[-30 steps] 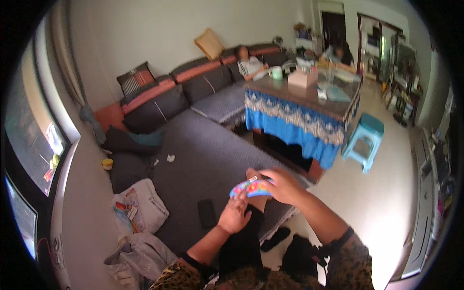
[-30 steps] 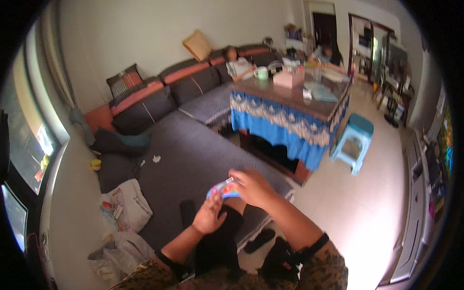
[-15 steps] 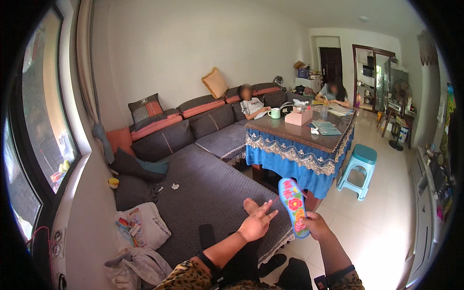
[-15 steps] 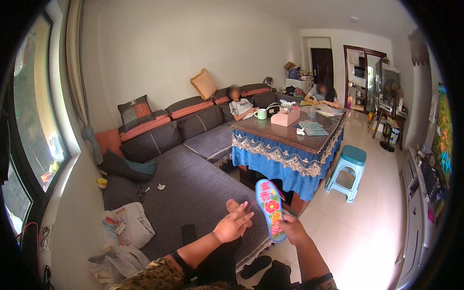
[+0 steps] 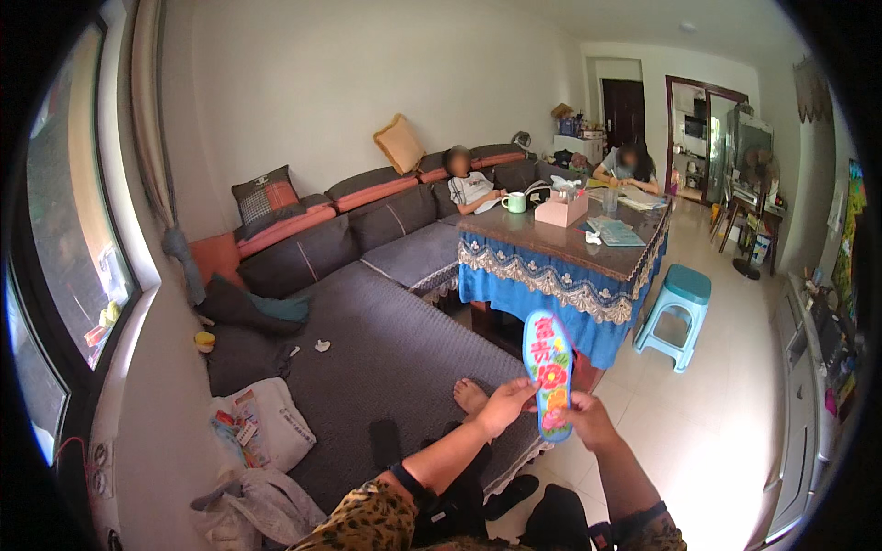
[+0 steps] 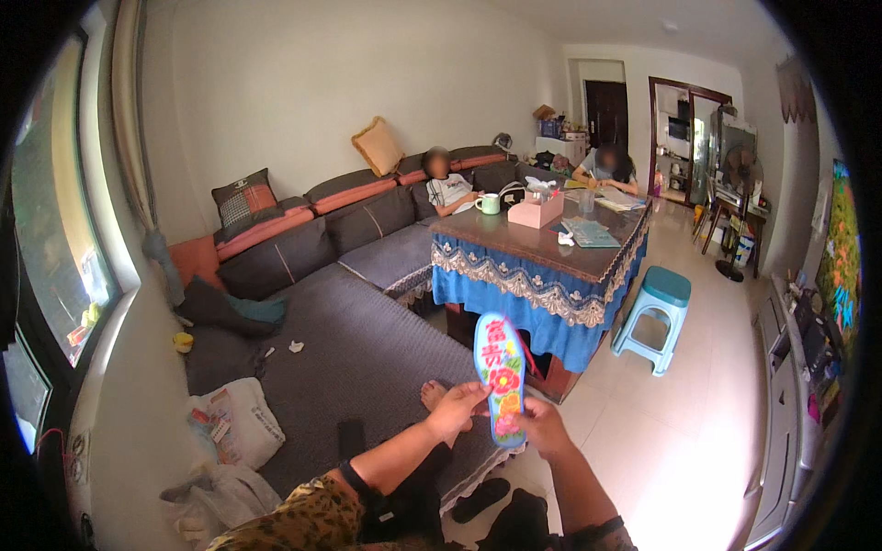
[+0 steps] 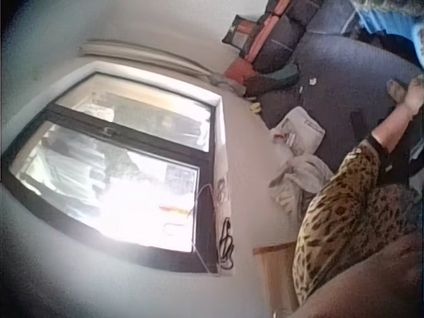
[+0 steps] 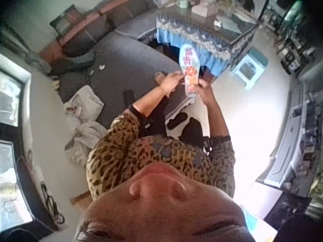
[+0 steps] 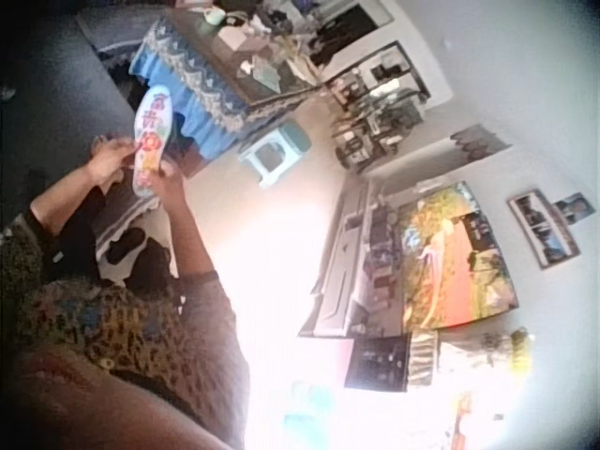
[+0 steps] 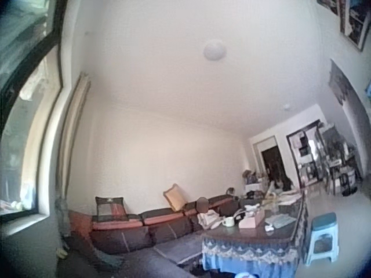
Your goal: The person sits on a sofa and sews a colorful slipper using a needle and thread. They repeatedly insert the needle into the slipper sole and pull the thread through to secure the design.
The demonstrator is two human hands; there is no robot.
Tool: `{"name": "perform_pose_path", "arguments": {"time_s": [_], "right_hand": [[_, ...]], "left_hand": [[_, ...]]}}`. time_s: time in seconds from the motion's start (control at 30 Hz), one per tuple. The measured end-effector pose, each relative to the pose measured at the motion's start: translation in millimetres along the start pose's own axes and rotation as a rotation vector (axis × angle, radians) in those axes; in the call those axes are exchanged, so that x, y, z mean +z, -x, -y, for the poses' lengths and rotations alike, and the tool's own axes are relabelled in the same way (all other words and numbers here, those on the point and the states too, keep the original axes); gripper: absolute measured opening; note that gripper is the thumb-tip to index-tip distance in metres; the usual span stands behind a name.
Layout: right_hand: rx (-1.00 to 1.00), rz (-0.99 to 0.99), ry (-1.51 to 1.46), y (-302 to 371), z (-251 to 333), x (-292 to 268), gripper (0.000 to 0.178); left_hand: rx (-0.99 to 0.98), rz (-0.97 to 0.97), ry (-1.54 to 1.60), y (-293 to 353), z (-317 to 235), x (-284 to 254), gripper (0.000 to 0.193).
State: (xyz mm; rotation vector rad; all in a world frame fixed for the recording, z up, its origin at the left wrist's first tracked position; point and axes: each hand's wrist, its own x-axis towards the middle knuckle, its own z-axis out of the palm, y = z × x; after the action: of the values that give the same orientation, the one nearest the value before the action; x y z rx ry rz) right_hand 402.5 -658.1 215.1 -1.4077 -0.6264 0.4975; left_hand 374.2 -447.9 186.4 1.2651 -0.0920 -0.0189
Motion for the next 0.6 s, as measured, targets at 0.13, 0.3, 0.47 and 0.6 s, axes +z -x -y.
{"name": "perform_pose_path", "arguments": {"time_s": [0.13, 0.3, 0.47, 0.6], "right_hand": [[0.084, -0.011, 0.088, -2.6, -13.2, -1.1, 0.021], [0.079, 0.019, 0.088, -7.7, -28.0, -0.6, 0.023], [0.154, 0.034, 0.066, -15.3, -35.2, -1.5, 0.023], [0.152, 0.028, -0.005, -19.3, -39.4, -4.8, 0.025]], "left_hand": [[0.016, 0.031, 0.051, -3.3, 5.2, -2.5, 0.022], [0.074, 0.008, 0.062, -11.3, 11.7, -4.8, 0.021], [0.086, -0.053, 0.164, -8.2, 18.2, -0.4, 0.015], [0.029, -0.077, 0.161, -7.0, 22.1, -2.0, 0.014]]}}
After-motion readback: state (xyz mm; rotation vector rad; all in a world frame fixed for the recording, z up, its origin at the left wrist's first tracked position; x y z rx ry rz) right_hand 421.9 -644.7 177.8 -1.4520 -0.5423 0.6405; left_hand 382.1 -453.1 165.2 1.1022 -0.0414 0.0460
